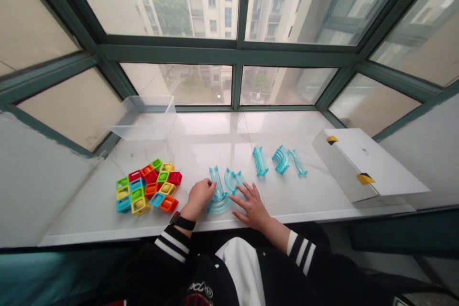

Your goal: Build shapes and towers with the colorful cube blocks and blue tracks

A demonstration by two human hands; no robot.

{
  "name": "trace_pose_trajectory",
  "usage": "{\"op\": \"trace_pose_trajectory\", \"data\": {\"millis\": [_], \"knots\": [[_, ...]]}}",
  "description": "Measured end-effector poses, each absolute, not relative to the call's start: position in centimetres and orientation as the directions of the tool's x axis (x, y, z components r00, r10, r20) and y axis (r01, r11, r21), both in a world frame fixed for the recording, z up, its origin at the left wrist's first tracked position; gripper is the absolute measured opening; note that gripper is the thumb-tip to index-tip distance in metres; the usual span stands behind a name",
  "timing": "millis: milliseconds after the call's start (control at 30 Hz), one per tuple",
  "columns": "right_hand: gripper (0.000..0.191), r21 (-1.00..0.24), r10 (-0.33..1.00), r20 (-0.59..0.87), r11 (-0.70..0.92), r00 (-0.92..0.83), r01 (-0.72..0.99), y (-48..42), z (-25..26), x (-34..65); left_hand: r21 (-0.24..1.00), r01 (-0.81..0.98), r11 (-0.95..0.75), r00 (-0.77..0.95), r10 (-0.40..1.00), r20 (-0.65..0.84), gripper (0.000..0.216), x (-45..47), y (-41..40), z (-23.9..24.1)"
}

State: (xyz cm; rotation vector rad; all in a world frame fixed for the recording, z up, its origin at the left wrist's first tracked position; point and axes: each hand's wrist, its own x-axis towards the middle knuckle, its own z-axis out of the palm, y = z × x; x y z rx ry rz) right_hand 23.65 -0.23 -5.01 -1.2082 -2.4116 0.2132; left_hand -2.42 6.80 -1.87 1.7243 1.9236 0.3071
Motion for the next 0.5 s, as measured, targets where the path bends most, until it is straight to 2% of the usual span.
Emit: {"op": "trace_pose_trajectory", "data": {"millis": [100,267,500], "knots": [[0.056,-0.317,0.759,0.268,0.651,-0.593,0.69,-0.3,-5.0,23.7,0.515,0.845,0.144,-0.029,0.974,-0.224,0.028,-2.3,7.0,-2.1],[0.051,-0.361,0.761,0.225,0.645,-0.609,0.673,-0.2,-5.0,23.6,0.588,0.789,0.18,-0.055,0.973,-0.224,0.026,-2.8,7.1,-2.5],[0.05,-0.383,0.779,0.218,0.622,-0.588,0.683,-0.2,-5.0,23.5,0.756,0.585,0.294,-0.145,0.955,-0.26,0.027,-3.9,7.3,-2.9]]}}
